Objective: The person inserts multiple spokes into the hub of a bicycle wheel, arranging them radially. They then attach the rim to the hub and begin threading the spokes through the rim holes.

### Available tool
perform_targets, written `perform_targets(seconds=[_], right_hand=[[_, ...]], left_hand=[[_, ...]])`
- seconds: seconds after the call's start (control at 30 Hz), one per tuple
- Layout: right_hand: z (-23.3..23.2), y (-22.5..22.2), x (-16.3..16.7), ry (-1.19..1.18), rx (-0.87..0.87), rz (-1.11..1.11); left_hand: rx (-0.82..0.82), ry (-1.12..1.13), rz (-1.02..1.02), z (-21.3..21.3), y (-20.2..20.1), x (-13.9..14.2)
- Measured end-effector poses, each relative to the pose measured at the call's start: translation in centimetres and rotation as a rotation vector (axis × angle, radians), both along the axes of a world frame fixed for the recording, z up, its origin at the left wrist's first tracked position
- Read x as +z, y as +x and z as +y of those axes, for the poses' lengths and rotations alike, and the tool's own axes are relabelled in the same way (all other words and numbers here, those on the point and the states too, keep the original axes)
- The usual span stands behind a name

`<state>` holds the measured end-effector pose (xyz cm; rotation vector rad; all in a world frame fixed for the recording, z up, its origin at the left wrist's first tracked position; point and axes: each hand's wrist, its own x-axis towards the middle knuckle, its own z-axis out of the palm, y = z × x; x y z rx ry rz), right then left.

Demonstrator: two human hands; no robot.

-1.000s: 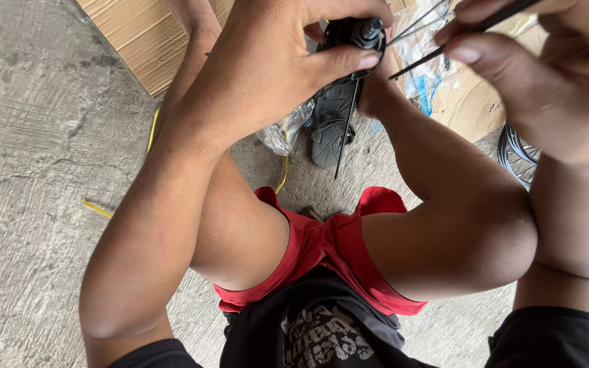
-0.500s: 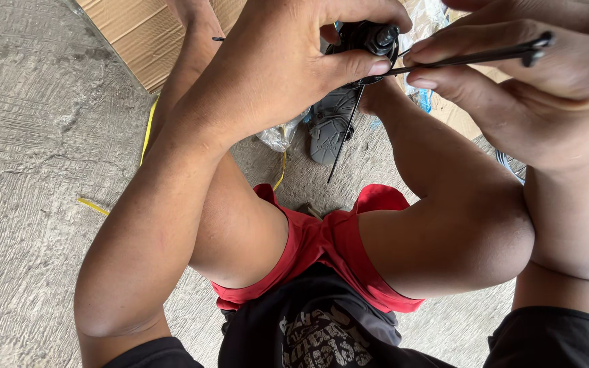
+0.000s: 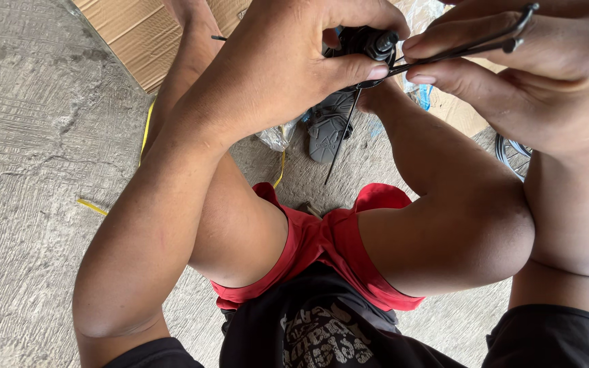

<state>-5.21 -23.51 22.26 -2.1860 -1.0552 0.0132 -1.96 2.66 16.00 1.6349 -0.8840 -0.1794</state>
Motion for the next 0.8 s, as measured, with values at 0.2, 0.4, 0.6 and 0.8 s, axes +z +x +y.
perform_targets(seconds=[0.2, 0.4, 0.6, 0.8], right_hand=[[0.1, 0.1, -0.6, 0.019, -0.048, 0.060], [0.3, 0.6, -0.6, -0.003, -0.057, 0.029], [0.6, 1.0, -0.3, 0.002, -0.037, 0.079], [0.6, 1.2, -0.1, -0.052, -0.059, 0.079]], left_hand=[[-0.054, -0.075, 0.071, 0.0, -0.1, -0.1], [-0.057, -0.062, 0.058, 0.0, -0.1, -0.3], [-0.089, -0.076, 0.087, -0.1, -0.1, -0.5], [-0.059, -0.004, 0.025, -0.3, 0.0, -0.2]])
